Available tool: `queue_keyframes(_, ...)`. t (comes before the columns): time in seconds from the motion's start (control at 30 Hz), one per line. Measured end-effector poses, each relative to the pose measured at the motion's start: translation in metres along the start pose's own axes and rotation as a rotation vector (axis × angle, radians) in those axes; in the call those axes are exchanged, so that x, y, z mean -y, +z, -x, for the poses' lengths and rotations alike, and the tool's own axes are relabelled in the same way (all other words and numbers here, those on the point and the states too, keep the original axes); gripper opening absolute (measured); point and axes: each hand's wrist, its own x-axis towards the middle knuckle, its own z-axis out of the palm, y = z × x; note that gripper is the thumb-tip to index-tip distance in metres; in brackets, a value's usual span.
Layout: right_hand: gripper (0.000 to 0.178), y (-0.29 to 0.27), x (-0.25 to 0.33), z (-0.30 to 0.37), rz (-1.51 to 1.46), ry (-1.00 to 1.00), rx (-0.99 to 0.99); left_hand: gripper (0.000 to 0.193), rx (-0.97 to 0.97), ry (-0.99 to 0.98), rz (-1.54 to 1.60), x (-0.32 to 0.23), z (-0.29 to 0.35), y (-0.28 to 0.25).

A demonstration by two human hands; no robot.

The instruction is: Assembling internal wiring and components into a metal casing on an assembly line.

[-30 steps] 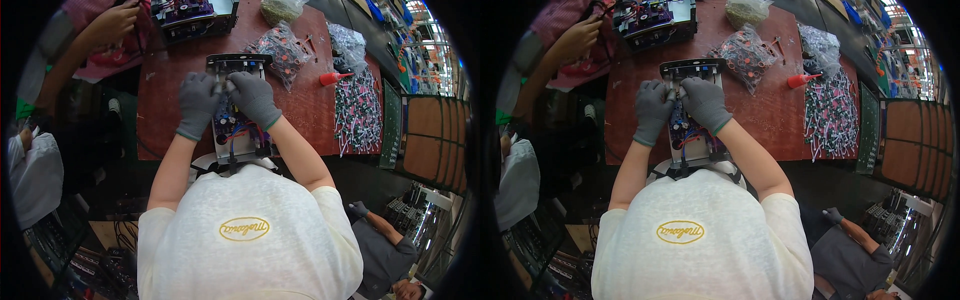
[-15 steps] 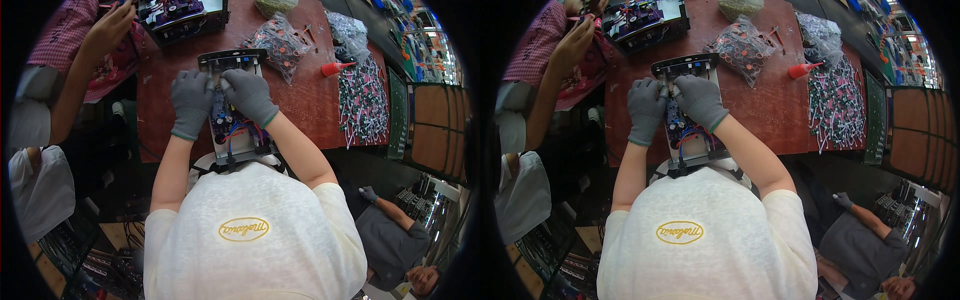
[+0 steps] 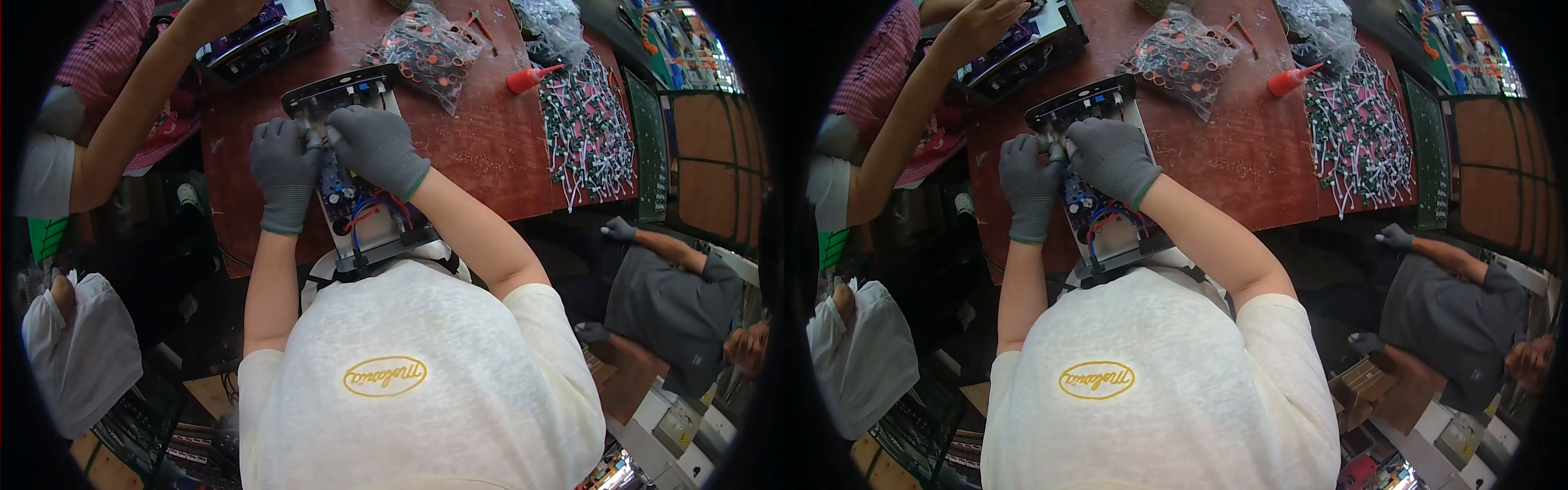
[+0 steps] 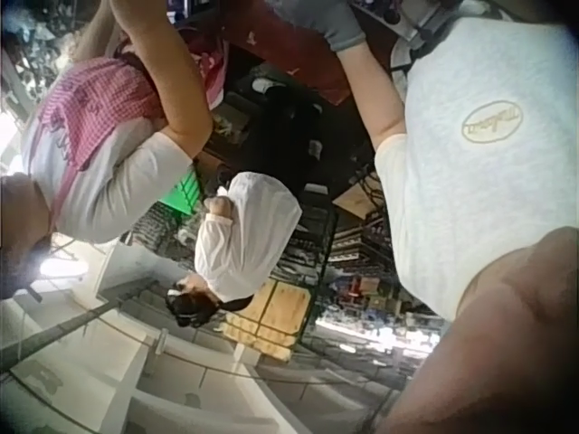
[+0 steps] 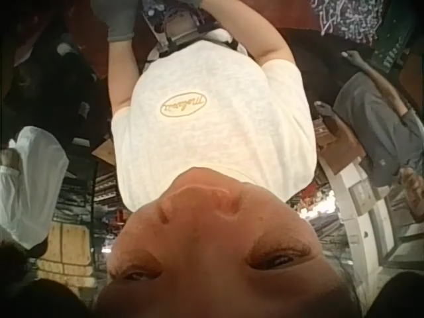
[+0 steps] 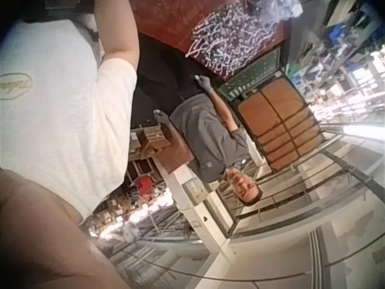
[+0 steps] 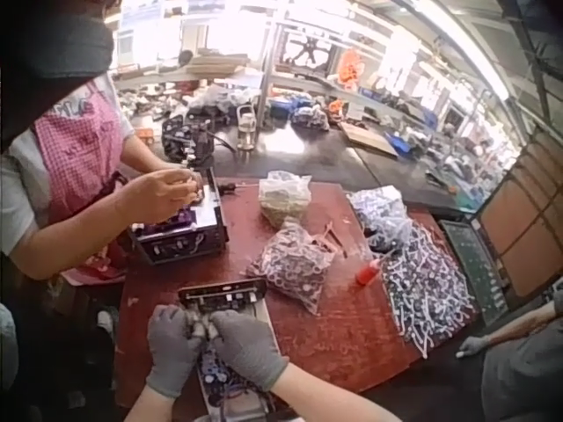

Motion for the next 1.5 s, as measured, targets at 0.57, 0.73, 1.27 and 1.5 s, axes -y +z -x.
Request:
queue_keyframes(0.57,0.015,-0.001,-0.001,0.0,-0.028,-0.01,-0.014,0.016,0.096,0.058,0.035,0.007,-0.009,-0.007)
queue_keyframes(0.73,0.017,-0.023,0.01,-0.011,0.007,-0.11,-0.28,0.015,0.024,0.03,0.007,0.006,-0.002,-0.005)
queue_keyframes(1.27,0.031,-0.026,-0.013,-0.056,0.07,-0.238,-0.041,0.016,0.007,0.023,0.021,0.003,-0.008,-0.001)
queue_keyframes(1.5,0.024,-0.034,-0.028,-0.052,-0.207,-0.252,-0.027,0.015,0.022,0.005,-0.026,-0.004,-0.004,-0.009)
